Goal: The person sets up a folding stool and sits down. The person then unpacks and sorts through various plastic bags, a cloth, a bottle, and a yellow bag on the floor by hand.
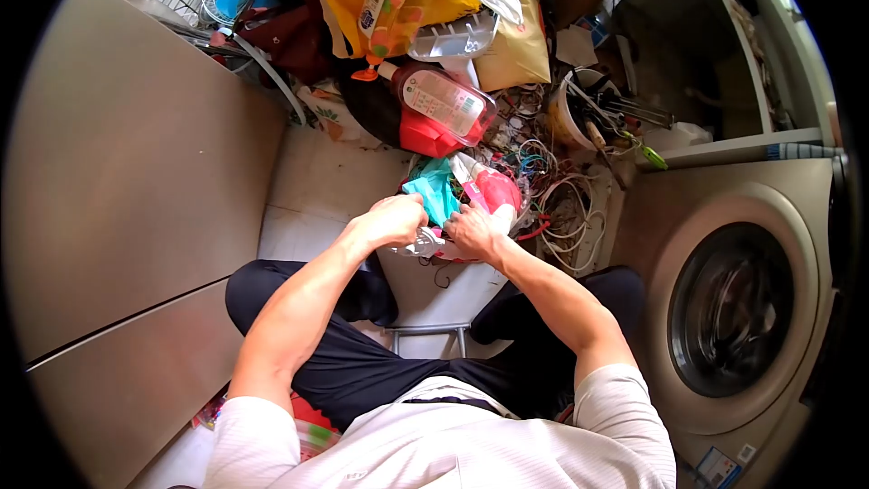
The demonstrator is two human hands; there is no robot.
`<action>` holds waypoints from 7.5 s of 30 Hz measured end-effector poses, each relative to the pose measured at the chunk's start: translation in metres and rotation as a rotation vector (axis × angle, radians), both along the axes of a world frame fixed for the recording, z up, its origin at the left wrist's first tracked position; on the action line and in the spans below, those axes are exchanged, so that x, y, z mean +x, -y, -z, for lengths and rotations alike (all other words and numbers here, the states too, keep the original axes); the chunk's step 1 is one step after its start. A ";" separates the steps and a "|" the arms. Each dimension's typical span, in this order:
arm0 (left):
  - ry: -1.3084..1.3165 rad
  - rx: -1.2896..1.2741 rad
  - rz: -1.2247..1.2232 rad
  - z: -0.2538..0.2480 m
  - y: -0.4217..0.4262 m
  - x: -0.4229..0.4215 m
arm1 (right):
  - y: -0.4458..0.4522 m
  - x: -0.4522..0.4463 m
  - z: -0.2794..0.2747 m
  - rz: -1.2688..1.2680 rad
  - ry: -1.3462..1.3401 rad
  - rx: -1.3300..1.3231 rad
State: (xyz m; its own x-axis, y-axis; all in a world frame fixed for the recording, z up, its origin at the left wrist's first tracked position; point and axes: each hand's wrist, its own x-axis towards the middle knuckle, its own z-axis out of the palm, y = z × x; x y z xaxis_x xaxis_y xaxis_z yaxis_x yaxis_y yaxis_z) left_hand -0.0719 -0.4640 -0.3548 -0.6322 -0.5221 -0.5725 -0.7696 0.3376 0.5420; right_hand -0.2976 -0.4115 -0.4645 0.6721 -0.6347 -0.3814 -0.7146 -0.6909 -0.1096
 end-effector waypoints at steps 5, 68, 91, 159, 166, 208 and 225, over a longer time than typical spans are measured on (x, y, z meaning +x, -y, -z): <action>-0.032 -0.203 0.212 0.031 -0.021 -0.003 | -0.025 -0.017 -0.020 -0.083 0.143 0.000; 0.105 0.056 0.451 -0.030 -0.075 -0.008 | -0.012 -0.041 -0.007 0.688 0.298 0.241; -0.059 -0.008 0.399 -0.034 -0.072 -0.014 | -0.032 -0.043 -0.010 0.571 0.425 -0.078; -0.144 -0.253 0.123 -0.004 -0.062 0.015 | 0.007 -0.001 -0.098 1.011 0.852 0.358; 0.021 -0.175 0.224 0.016 -0.065 0.015 | 0.011 -0.006 -0.089 0.971 0.877 0.304; -0.360 -0.778 -0.291 -0.197 -0.040 0.101 | 0.067 0.042 -0.196 0.732 1.565 0.610; 0.323 -0.333 -0.217 -0.031 0.009 0.139 | 0.020 -0.010 -0.104 0.595 0.362 -0.237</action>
